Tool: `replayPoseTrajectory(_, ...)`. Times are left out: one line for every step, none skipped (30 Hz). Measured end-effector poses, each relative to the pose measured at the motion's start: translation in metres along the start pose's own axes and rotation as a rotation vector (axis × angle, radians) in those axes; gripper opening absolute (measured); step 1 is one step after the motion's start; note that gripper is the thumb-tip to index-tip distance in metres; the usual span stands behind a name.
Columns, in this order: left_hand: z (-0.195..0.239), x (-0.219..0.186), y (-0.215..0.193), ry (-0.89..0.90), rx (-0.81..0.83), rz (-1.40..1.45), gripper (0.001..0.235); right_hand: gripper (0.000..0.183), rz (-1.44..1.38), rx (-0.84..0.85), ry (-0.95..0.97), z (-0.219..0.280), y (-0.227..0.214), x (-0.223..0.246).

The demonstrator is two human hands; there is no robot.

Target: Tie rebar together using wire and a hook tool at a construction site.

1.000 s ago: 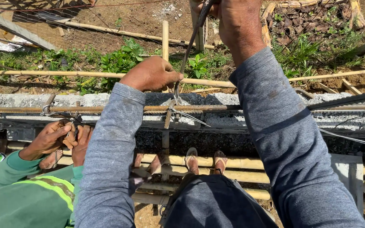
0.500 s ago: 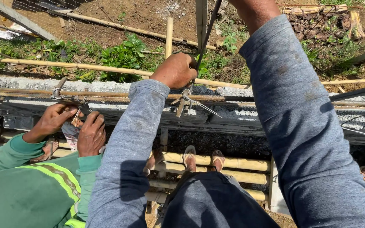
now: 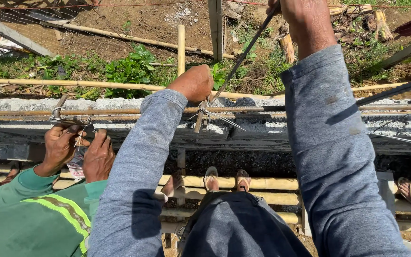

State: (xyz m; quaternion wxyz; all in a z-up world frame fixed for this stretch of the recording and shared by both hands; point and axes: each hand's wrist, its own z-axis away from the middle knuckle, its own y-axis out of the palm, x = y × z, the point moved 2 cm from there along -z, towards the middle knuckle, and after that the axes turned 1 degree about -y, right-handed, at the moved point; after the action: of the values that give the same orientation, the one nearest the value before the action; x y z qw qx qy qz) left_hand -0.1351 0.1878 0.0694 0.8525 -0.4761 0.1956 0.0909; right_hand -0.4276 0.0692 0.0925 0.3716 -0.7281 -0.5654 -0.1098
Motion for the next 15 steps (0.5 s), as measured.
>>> replayPoseTrajectory(0.003,-0.001,-0.002,0.011,-0.007,-0.015,0.035,0.018,0.011,-0.003,-0.004,0.024,0.005,-0.05)
replayPoseTrajectory(0.005,-0.003,-0.004,0.022,-0.015,-0.031,0.034,0.018,0.023,-0.006,-0.009,0.032,0.01,-0.096)
replayPoseTrajectory(0.005,-0.005,-0.005,0.032,-0.023,-0.036,0.034,0.018,0.032,-0.013,-0.017,0.023,0.001,-0.05)
replayPoseTrajectory(0.004,-0.005,-0.006,0.028,-0.02,0.048,0.03,0.023,0.095,-0.033,0.075,0.013,-0.007,-0.008)
replayPoseTrajectory(0.003,-0.004,-0.008,0.024,-0.017,0.131,0.026,0.028,0.158,-0.053,0.167,0.003,-0.013,0.035)
replayPoseTrajectory(-0.004,0.0,-0.003,0.027,-0.014,0.134,0.026,0.028,0.162,-0.051,0.17,0.001,-0.021,0.081)
replayPoseTrajectory(-0.011,0.005,0.003,0.061,-0.004,0.098,0.026,0.029,0.222,-0.05,0.172,-0.001,-0.028,0.126)
replayPoseTrajectory(-0.018,0.011,0.006,0.092,0.0,0.066,0.026,0.03,0.278,-0.045,0.168,-0.007,-0.033,0.171)
replayPoseTrajectory(-0.003,0.002,-0.002,0.09,-0.002,0.072,0.026,0.03,0.278,-0.039,0.164,0.0,-0.036,0.178)
replayPoseTrajectory(0.012,-0.006,-0.009,0.038,0.045,0.084,0.03,0.031,0.103,-0.028,0.143,0.006,-0.038,0.185)
replayPoseTrajectory(0.028,-0.015,-0.016,-0.013,0.093,0.095,0.036,0.034,-0.073,-0.017,0.122,0.013,-0.041,0.193)
replayPoseTrajectory(0.066,0.072,-0.04,-0.013,0.088,0.093,0.036,0.034,-0.073,-0.018,0.117,0.016,-0.04,0.189)
replayPoseTrajectory(0.116,0.15,-0.04,0.044,-0.08,0.345,0.03,0.035,-0.293,-0.087,0.111,0.02,-0.04,0.184)
replayPoseTrajectory(0.174,0.216,-0.008,0.1,-0.246,0.596,0.024,0.038,-0.516,-0.156,0.106,0.026,-0.04,0.18)
replayPoseTrajectory(0.19,0.292,-0.013,0.158,-0.413,0.845,0.02,0.038,-0.517,-0.158,0.105,0.028,-0.038,0.175)
